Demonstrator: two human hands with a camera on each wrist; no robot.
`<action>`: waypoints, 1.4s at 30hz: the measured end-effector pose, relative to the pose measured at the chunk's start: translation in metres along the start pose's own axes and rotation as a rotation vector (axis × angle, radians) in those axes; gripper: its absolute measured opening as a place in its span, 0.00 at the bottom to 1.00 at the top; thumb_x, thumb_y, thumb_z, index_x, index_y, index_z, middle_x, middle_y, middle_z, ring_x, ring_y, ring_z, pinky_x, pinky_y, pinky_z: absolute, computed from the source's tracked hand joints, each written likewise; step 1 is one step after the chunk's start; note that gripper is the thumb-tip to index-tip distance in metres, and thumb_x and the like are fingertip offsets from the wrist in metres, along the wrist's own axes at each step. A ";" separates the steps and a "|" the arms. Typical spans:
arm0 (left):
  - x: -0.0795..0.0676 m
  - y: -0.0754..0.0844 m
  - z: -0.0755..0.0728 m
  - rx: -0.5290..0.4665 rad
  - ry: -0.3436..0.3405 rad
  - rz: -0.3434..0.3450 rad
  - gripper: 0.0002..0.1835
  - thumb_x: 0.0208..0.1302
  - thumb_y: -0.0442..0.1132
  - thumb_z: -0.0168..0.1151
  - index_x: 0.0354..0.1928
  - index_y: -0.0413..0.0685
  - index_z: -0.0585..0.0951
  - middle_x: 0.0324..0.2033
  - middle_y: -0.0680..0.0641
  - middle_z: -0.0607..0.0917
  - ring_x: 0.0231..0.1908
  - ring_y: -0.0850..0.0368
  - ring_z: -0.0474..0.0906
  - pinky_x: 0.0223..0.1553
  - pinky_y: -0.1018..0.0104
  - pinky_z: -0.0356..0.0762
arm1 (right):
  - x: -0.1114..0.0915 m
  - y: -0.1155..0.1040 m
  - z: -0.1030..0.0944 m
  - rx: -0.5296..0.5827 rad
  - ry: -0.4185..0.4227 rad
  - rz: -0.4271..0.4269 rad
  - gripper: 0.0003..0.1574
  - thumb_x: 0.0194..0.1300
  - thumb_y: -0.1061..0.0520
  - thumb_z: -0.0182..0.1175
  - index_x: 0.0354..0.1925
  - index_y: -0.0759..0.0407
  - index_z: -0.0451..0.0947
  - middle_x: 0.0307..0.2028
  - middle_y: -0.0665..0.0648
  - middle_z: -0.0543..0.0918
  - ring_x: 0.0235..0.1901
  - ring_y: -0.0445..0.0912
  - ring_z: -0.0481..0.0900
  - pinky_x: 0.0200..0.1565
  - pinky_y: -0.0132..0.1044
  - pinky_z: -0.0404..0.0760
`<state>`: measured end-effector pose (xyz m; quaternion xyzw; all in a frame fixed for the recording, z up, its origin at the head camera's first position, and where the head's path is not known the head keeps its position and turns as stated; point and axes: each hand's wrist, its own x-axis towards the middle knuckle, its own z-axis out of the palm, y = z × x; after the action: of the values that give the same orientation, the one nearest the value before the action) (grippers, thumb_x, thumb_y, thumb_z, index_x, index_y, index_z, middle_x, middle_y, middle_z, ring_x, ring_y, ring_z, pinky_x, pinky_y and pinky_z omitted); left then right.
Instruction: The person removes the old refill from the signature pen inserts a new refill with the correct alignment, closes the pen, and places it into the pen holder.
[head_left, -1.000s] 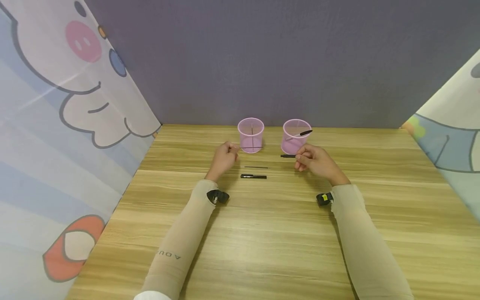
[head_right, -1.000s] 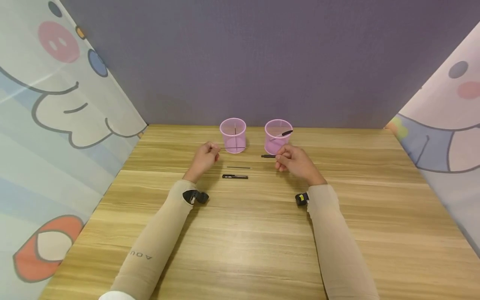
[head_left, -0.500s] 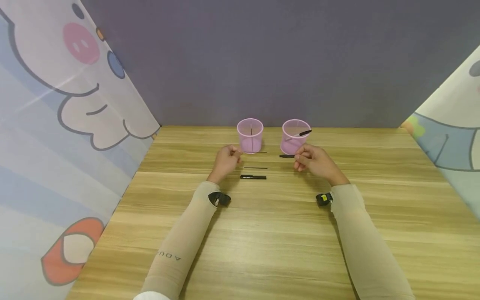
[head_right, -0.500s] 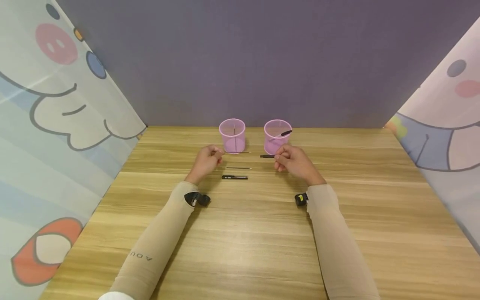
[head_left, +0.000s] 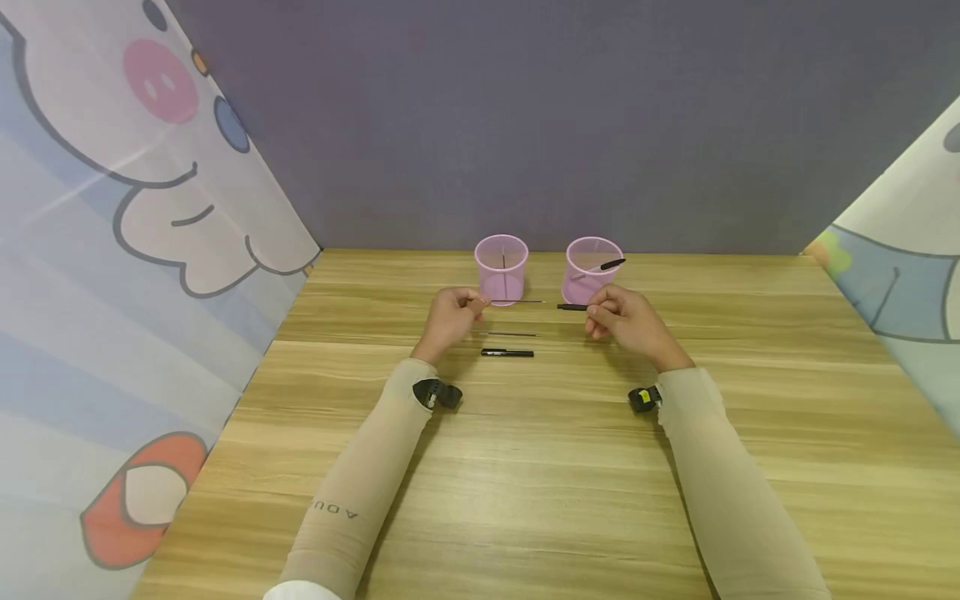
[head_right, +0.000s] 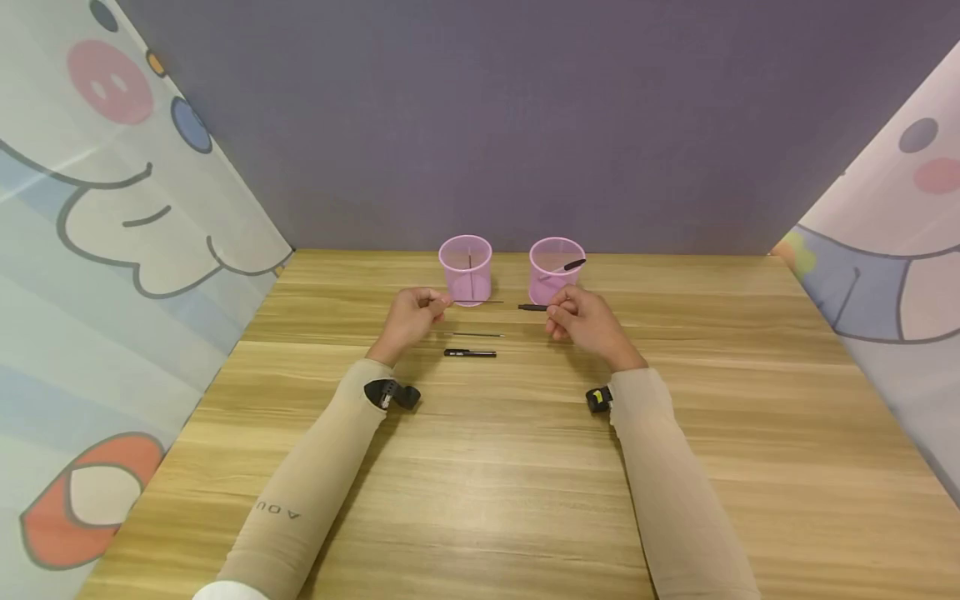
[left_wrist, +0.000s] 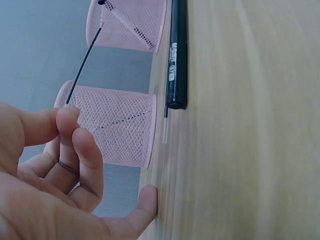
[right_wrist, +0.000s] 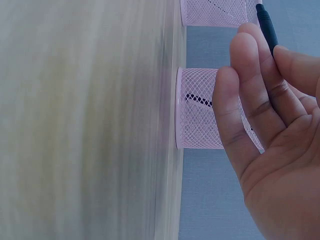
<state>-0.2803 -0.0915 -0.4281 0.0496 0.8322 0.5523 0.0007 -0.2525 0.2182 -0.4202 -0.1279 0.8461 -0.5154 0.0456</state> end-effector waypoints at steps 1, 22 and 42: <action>0.000 0.000 0.000 -0.005 0.000 -0.003 0.13 0.73 0.39 0.62 0.41 0.33 0.86 0.23 0.50 0.81 0.28 0.55 0.78 0.24 0.72 0.69 | 0.000 0.000 0.000 -0.001 0.002 0.002 0.12 0.77 0.60 0.55 0.46 0.71 0.73 0.34 0.70 0.86 0.29 0.47 0.86 0.35 0.40 0.87; -0.002 0.008 0.000 -0.014 -0.041 0.002 0.11 0.71 0.38 0.64 0.41 0.36 0.88 0.37 0.34 0.88 0.32 0.55 0.81 0.31 0.71 0.73 | 0.000 -0.001 0.002 0.011 0.010 0.002 0.14 0.78 0.60 0.54 0.50 0.73 0.73 0.35 0.69 0.87 0.29 0.51 0.86 0.35 0.40 0.87; -0.004 0.009 0.000 0.006 -0.054 0.011 0.10 0.71 0.39 0.64 0.41 0.38 0.88 0.33 0.39 0.88 0.38 0.40 0.84 0.30 0.70 0.72 | 0.002 0.000 0.004 -0.003 0.006 -0.013 0.12 0.77 0.60 0.55 0.46 0.72 0.73 0.33 0.71 0.86 0.27 0.45 0.85 0.35 0.39 0.87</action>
<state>-0.2761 -0.0887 -0.4197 0.0693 0.8333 0.5481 0.0201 -0.2533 0.2142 -0.4224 -0.1320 0.8462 -0.5148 0.0395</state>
